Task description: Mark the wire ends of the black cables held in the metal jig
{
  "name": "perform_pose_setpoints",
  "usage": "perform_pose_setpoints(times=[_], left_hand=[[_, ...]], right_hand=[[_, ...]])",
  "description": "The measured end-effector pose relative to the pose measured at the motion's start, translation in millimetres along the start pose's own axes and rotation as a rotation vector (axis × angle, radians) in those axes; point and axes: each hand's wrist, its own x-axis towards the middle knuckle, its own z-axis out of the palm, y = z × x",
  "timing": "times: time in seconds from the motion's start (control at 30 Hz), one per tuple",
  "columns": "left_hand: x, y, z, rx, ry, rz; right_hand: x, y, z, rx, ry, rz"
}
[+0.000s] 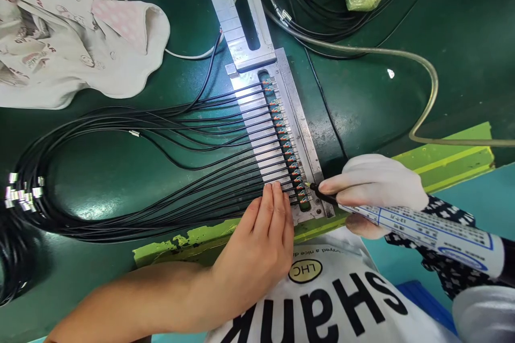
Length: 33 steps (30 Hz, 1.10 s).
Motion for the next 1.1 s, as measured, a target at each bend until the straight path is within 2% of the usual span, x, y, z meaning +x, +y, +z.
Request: perform_pose_setpoints(times=[0.83,1.1], left_hand=[[-0.5,-0.2,2.3,-0.016,0.033,0.001],[0.0,-1.1,0.9,-0.027,0.019,0.013]], right_hand=[[3.0,0.7,-2.8,0.018,-0.011,0.049],[0.3,3.4,-2.3,0.061,0.02,0.053]])
